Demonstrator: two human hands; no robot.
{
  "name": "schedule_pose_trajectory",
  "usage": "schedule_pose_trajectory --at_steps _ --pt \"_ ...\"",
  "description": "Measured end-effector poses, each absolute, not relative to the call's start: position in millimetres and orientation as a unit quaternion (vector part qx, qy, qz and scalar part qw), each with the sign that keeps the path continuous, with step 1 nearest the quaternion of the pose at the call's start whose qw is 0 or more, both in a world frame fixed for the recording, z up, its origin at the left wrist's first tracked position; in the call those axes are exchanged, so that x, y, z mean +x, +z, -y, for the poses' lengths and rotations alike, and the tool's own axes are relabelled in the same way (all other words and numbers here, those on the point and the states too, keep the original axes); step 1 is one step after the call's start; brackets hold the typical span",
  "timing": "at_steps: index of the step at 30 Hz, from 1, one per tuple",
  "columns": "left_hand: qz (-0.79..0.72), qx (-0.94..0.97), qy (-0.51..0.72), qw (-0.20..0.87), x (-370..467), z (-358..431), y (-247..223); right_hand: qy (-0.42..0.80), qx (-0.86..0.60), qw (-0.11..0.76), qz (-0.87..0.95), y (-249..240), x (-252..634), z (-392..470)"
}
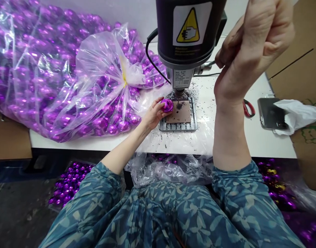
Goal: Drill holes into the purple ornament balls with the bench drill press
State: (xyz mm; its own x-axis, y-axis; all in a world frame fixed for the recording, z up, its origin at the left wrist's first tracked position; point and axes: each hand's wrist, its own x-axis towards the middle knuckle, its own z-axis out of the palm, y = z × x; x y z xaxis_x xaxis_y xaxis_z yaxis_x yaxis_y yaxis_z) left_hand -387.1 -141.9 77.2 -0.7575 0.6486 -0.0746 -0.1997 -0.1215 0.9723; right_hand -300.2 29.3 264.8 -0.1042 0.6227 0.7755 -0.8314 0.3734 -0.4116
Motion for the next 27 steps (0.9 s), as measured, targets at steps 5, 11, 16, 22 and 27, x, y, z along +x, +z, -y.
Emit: schedule_pose_trajectory --at_steps 5,11,16,22,27 --pt "-0.650 0.263 0.676 0.226 -387 138 71 0.550 0.068 0.652 0.517 266 -295 -26" --pt "-0.683 0.295 0.639 0.193 -385 130 67 0.520 0.053 0.668 0.530 260 -301 -30" --pt "-0.702 0.324 0.612 0.164 -383 124 70 0.510 0.032 0.667 0.542 261 -301 -30" --pt "-0.727 0.380 0.562 0.109 -373 121 68 0.522 0.076 0.670 0.522 263 -300 -26" --pt "-0.677 0.413 0.590 0.153 -368 116 59 0.524 0.090 0.668 0.521 263 -299 -27"
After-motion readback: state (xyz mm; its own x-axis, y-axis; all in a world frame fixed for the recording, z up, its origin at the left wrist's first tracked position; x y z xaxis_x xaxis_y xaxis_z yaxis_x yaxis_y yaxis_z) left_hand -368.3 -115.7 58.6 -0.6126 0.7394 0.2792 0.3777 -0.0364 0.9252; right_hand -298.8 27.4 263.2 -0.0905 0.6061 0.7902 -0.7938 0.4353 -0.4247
